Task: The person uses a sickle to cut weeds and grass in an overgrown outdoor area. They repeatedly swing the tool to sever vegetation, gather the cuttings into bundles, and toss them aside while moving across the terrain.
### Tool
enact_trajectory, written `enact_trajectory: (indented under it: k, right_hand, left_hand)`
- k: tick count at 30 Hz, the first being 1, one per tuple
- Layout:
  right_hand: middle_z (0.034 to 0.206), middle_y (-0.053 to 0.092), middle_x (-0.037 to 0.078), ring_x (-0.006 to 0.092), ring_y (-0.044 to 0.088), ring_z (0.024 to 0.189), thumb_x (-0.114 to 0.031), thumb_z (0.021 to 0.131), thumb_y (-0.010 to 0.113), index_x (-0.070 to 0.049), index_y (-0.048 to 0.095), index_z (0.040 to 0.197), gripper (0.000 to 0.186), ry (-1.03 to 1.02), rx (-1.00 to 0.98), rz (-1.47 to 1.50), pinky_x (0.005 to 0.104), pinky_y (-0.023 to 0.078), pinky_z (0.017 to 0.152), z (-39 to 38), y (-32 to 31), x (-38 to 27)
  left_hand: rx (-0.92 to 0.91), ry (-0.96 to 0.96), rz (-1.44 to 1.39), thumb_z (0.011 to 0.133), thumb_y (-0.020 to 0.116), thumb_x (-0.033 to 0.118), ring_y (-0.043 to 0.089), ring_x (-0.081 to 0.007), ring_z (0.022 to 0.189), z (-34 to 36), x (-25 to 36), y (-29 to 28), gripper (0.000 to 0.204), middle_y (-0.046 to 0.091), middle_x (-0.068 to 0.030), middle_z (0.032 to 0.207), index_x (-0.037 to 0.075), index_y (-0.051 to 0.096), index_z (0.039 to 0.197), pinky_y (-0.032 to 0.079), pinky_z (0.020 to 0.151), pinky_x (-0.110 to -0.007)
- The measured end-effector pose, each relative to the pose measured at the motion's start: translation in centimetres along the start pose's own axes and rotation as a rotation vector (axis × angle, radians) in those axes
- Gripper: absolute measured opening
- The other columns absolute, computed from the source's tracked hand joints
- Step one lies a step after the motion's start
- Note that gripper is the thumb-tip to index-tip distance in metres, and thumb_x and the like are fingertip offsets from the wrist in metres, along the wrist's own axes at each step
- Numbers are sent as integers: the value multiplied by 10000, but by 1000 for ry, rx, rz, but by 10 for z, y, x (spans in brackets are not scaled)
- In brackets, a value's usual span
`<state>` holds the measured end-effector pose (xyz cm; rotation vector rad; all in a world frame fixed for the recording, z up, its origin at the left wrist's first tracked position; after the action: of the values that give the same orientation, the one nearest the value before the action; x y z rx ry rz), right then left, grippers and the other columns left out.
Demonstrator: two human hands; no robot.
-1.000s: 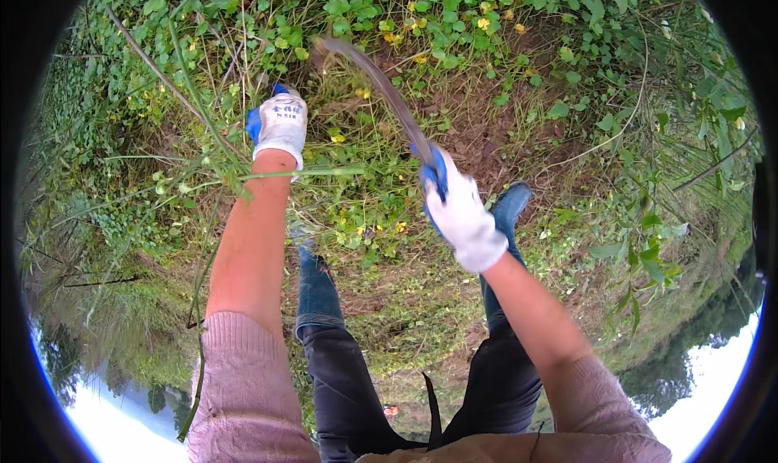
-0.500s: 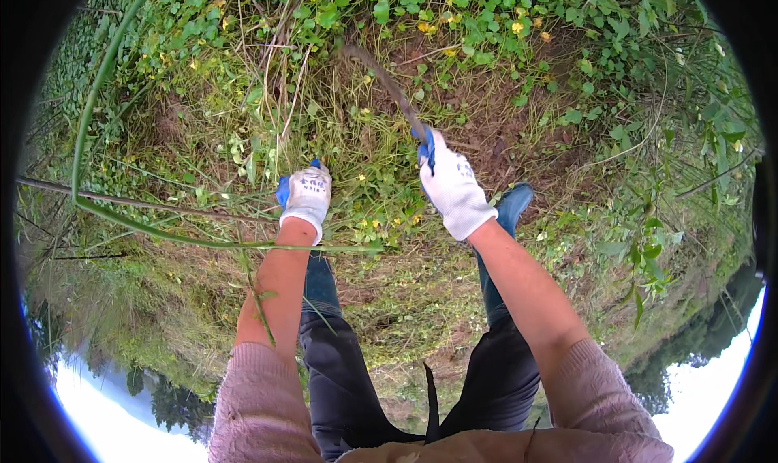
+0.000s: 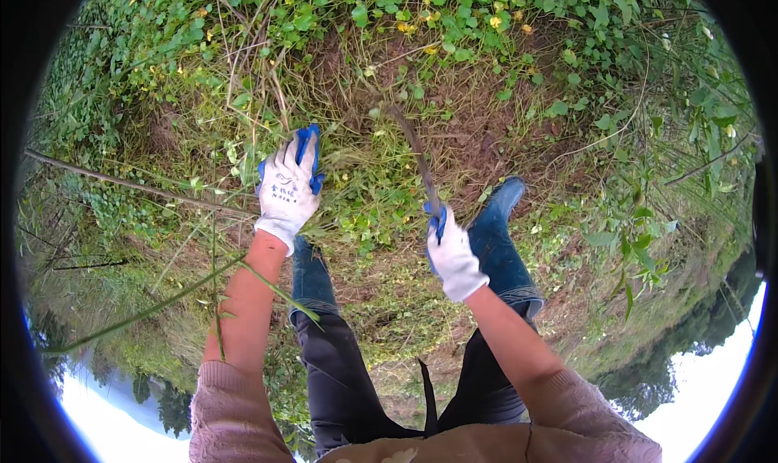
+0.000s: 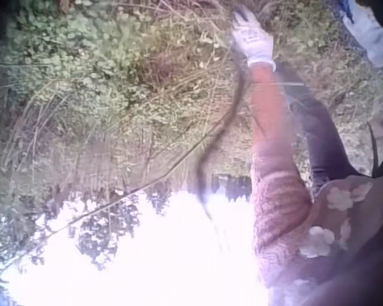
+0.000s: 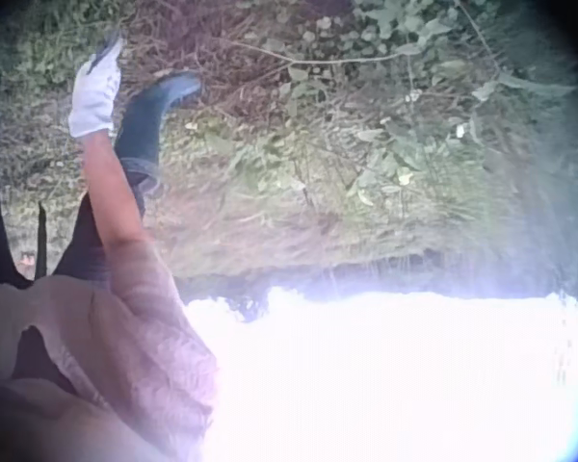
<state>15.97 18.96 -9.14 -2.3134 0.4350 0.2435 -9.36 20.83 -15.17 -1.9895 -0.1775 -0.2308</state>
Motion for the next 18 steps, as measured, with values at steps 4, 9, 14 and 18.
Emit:
enact_trajectory:
  k: [4,9,14,18]
  right_hand:
    - [686,559,223,392,558,658,-139,791,486,-55,336,1127,378,321,-354,57,486,435,603,-104,40,27]
    - [692,561,201,365,552,631,-124,775,503,12,307,1165,457,83,-464,122,442,432,583,-101,12,16]
    - [732,573,200,375,559,642,-124,752,505,-62,342,1165,448,93,-294,248,445,448,588,-103,-9,34]
    - [729,582,179,383,565,696,-103,779,469,-68,382,1121,354,17,-160,283,424,466,626,-17,-36,33]
  left_hand:
    - [287,-139,-402,660,660,424,302,-354,1192,57,48,-12,964,196,-220,1342,26,92,1330,279,965,-433]
    - [-59,-626,-259,589,631,610,271,-333,1228,105,72,25,1174,134,-261,1354,-62,-7,1309,389,887,-409]
    - [-473,-631,-179,752,530,250,602,-277,859,109,47,67,469,590,-178,968,-15,455,1131,485,702,-370]
    - [-414,-520,-189,749,495,154,599,-297,857,93,47,61,210,616,-158,904,48,647,846,478,717,-361]
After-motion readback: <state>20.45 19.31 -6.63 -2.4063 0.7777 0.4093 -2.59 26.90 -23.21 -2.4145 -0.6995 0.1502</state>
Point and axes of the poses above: each hand's wrist, its own z-axis towards the middle knuckle, its own y-axis out of the palm, x = y × z, the point moved 1 cm from there along z, towards the middle knuckle
